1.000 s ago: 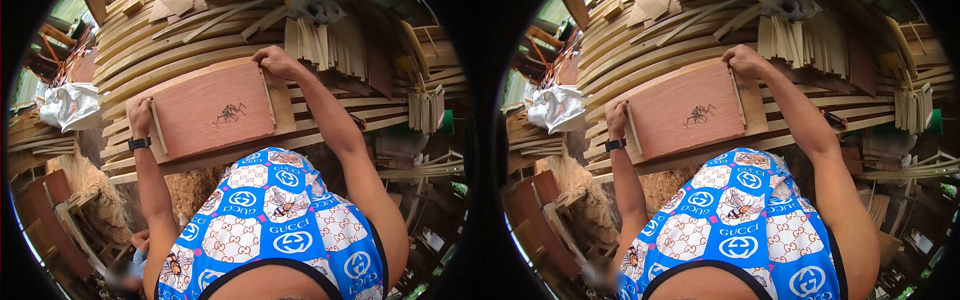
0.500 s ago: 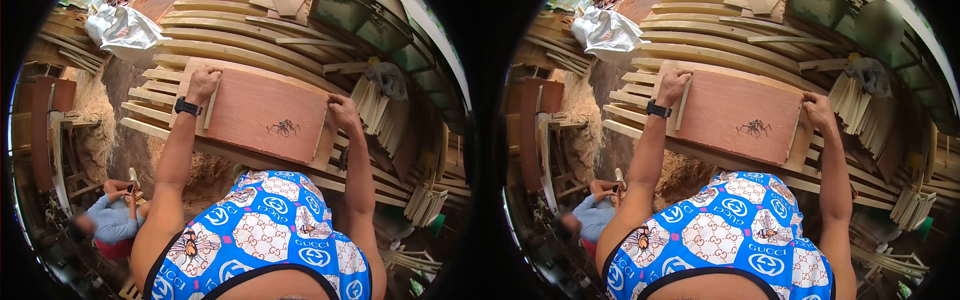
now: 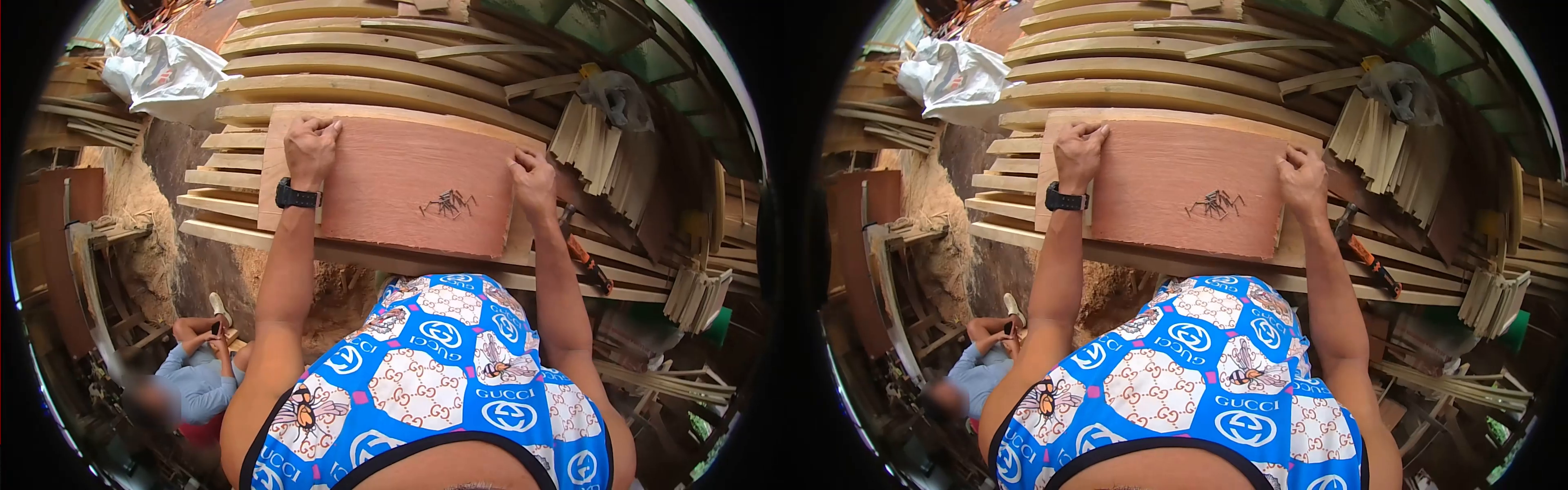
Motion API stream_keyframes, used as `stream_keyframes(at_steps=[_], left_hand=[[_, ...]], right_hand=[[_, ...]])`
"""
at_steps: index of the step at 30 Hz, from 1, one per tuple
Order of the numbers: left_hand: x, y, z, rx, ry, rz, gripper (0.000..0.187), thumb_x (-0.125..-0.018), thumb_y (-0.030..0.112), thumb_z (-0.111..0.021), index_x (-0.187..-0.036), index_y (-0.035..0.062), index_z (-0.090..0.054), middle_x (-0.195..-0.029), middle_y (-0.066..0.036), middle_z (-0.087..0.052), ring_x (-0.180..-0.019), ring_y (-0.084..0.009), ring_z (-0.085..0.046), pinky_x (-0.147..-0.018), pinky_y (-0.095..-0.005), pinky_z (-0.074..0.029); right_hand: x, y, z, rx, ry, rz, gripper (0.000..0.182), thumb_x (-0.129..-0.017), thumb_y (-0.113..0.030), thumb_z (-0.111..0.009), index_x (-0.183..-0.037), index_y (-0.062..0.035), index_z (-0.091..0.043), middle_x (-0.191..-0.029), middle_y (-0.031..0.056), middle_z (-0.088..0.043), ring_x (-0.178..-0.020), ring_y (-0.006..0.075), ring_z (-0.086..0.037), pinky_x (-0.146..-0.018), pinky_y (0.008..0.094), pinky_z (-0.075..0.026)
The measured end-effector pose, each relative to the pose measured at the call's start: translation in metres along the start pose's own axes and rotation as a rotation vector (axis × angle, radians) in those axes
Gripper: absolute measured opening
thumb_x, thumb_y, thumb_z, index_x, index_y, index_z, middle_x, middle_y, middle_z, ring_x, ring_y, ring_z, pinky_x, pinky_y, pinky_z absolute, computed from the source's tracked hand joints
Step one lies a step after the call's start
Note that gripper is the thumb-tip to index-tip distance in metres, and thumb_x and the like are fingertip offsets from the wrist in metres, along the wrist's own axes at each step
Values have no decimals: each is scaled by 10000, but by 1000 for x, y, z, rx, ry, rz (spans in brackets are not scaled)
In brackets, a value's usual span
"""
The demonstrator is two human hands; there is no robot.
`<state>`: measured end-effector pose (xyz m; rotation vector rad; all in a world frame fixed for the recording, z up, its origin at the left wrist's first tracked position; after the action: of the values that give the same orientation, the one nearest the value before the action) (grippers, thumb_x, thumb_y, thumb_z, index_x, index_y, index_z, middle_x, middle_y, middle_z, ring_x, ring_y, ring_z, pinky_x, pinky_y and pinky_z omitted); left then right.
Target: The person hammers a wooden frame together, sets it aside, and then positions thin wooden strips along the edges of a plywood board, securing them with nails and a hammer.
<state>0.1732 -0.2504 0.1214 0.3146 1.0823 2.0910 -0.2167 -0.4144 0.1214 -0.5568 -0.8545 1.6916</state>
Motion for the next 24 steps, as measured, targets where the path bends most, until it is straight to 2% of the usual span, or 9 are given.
stream_keyframes(at_steps=[2, 6, 12, 17, 20, 22, 24], left_hand=[[-3, -5, -2, -65, 18, -90, 235, -890, 194, -805, -968, -28, -806, -973, -172, -707, -810, -283, -710, -744, -357, -572], [-6, -4, -2, 39, -37, -93, 211, -891, 163, -806, -957, -37, -803, -908, -125, -704, -803, -217, -684, -714, -311, -536], [-8, -9, -4, 40, -67, -70, 209, -885, 161, -815, -953, -36, -803, -900, -91, -701, -799, -171, -660, -729, -293, -520], [-11, -14, -2, 25, -72, -78, 213, -886, 162, -813, -963, -36, -799, -902, -96, -713, -802, -168, -663, -743, -291, -523], [-17, -21, -4, 36, -130, -40, 243, -891, 175, -817, -1012, -34, -795, -925, -93, -739, -826, -157, -670, -765, -282, -534], [-19, -25, -4, 13, -158, 34, 301, -899, 193, -820, -1089, -36, -778, -940, -89, -750, -856, -151, -675, -790, -280, -545], [-27, -35, -5, -1, -195, -22, 393, -909, 203, -815, -1214, -32, -738, -967, -101, -734, -863, -161, -670, -800, -296, -551]], right_hand=[[3, 2, -1, 27, 54, -13, 401, -895, -202, -697, -1196, 61, -723, -1265, 230, -697, -1097, 331, -711, -956, 378, -543], [4, 10, -3, -16, 72, 52, 429, -841, -212, -685, -1167, 62, -733, -1278, 257, -677, -1123, 390, -684, -982, 415, -540], [3, 13, -5, -18, 46, -5, 415, -851, -207, -681, -1181, 36, -745, -1315, 231, -663, -1204, 364, -646, -1041, 409, -508], [0, 19, -6, -114, 10, -20, 443, -858, -225, -711, -1212, 40, -727, -1283, 224, -681, -1151, 349, -674, -1000, 395, -529], [2, 24, 4, -159, -8, -63, 502, -859, -229, -728, -1270, 56, -689, -1270, 229, -688, -1120, 332, -689, -974, 380, -541], [6, 32, 17, -157, 26, -111, 536, -859, -228, -734, -1302, 66, -667, -1266, 235, -691, -1107, 323, -695, -963, 373, -545], [12, 37, 22, -122, -29, -95, 583, -866, -237, -741, -1348, 73, -633, -1266, 250, -686, -1104, 311, -694, -964, 374, -544]])
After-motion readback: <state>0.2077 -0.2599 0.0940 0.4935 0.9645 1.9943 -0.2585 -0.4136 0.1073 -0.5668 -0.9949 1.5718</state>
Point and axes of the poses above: each hand's wrist, its own x-axis away from the middle knuckle, its own z-axis out of the back of the hand, y = z × x, the point moved 6 cm from there along -x, towards the middle knuckle
